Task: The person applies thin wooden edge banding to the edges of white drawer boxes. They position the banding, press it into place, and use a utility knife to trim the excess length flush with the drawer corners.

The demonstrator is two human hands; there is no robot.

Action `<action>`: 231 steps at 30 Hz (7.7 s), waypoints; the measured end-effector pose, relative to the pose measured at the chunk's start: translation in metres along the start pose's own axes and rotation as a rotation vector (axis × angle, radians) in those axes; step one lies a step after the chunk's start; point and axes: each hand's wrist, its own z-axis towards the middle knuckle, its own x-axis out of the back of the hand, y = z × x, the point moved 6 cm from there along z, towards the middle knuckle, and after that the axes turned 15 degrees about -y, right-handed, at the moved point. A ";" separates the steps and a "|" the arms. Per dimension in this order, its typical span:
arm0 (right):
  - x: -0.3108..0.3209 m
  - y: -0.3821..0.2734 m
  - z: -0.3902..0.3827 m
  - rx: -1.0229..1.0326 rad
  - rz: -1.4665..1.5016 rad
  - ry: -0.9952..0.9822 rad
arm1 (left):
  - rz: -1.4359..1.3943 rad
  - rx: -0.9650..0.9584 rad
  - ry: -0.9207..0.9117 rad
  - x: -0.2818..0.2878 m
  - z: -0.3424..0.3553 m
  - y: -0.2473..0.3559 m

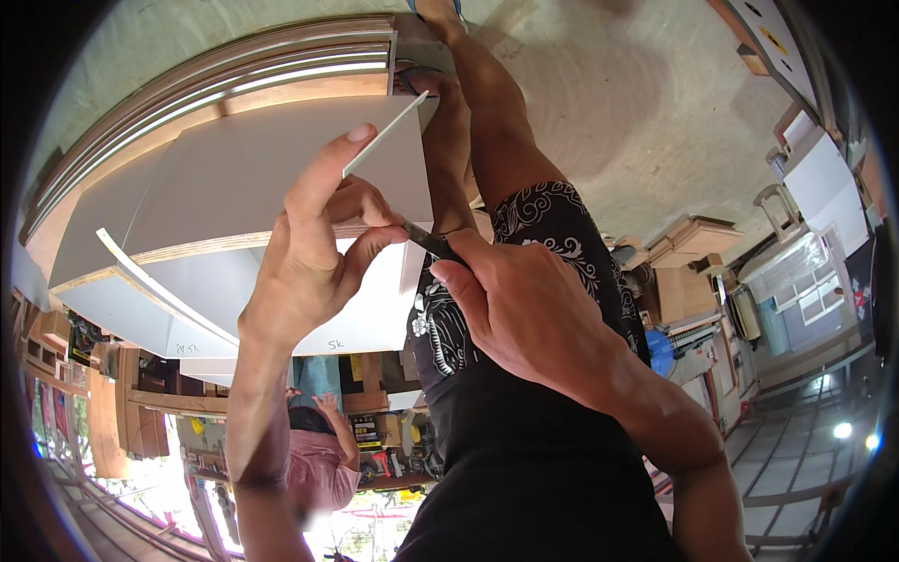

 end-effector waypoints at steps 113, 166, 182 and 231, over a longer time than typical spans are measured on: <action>-0.008 0.006 -0.018 -0.021 -0.039 0.064 | 0.073 0.091 -0.027 -0.003 -0.003 -0.004; -0.007 0.006 -0.021 0.078 -0.143 0.219 | 0.006 0.056 -0.138 -0.003 0.011 -0.009; -0.003 0.007 -0.019 0.106 -0.207 0.240 | 0.008 0.057 -0.119 -0.005 0.014 -0.008; 0.004 0.007 -0.014 0.023 -0.008 0.098 | -0.076 0.025 -0.149 -0.001 0.013 -0.018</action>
